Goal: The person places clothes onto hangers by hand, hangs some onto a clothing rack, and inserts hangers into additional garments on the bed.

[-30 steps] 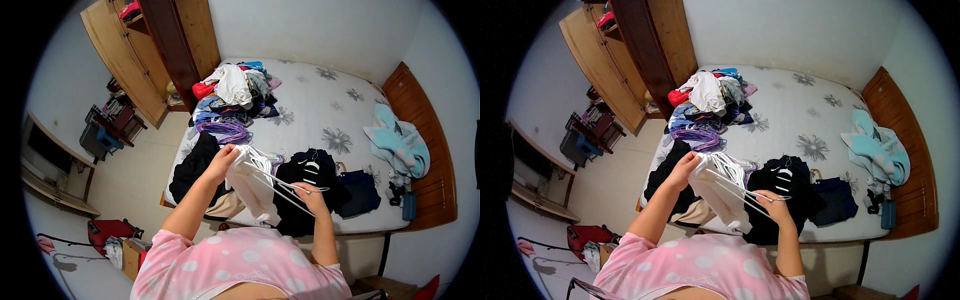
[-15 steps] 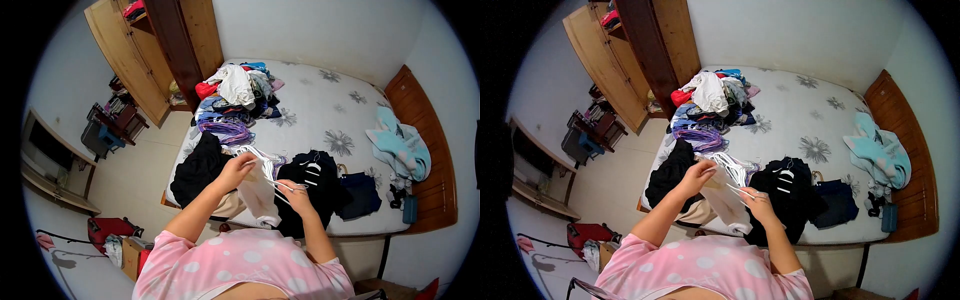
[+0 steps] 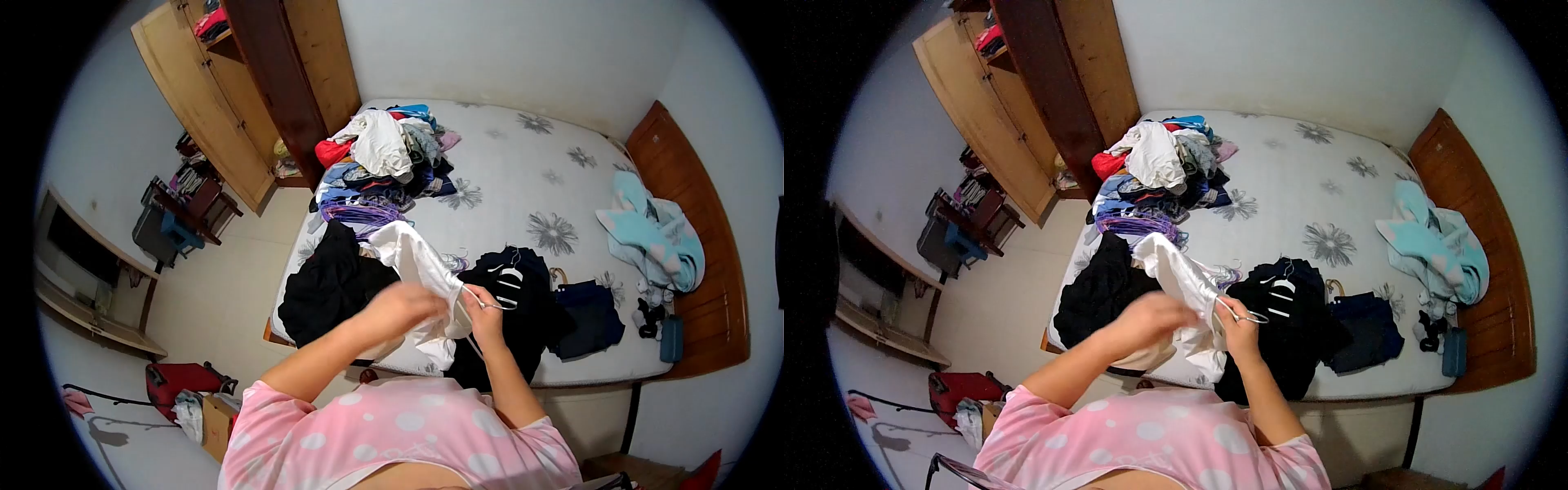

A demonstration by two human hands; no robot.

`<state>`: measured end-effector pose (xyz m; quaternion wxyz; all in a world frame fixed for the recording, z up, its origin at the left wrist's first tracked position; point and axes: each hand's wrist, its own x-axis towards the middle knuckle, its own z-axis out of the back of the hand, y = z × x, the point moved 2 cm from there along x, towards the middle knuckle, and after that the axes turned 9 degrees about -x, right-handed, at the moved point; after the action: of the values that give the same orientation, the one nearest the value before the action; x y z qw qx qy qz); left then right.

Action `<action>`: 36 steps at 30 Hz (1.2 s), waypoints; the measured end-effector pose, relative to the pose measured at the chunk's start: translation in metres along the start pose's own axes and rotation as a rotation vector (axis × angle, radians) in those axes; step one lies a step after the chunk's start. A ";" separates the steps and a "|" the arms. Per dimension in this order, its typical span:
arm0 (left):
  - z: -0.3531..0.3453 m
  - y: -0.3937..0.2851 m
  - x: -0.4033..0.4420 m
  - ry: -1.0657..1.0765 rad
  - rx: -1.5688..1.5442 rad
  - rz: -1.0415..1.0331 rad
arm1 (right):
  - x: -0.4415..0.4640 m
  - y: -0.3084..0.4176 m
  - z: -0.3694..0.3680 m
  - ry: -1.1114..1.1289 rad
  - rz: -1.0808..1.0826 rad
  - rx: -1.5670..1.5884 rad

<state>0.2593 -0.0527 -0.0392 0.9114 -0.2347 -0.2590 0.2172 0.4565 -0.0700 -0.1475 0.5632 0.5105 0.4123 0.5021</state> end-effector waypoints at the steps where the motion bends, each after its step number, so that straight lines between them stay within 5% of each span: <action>1: 0.014 0.008 0.006 -0.134 0.069 -0.002 | -0.002 0.004 0.002 0.015 0.028 -0.017; 5: 0.044 0.018 0.021 -0.128 0.425 0.097 | -0.008 0.022 0.012 0.079 0.114 -0.115; 10: 0.030 0.050 0.017 0.122 0.303 0.077 | -0.010 0.044 0.023 0.104 0.231 -0.247; 16: 0.020 0.039 0.028 -0.108 0.074 0.055 | -0.010 0.052 0.026 0.199 0.160 -0.378; 20: -0.003 -0.001 0.048 -0.137 -0.099 -0.058 | -0.007 0.027 0.007 0.048 0.243 -0.321; 27: 0.010 0.020 0.036 -0.114 0.331 0.062 | -0.009 0.035 0.019 0.038 0.165 -0.174; 30: -0.002 0.030 0.026 0.074 0.379 0.058 | -0.010 0.036 0.014 0.031 0.211 -0.198; 36: -0.002 0.028 0.025 0.019 0.328 0.024 | -0.001 0.044 0.014 0.115 0.215 -0.328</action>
<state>0.2724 -0.0182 -0.0464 0.9372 -0.0879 -0.2088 0.2651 0.4634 -0.0742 -0.1022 0.5575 0.4237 0.2995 0.6481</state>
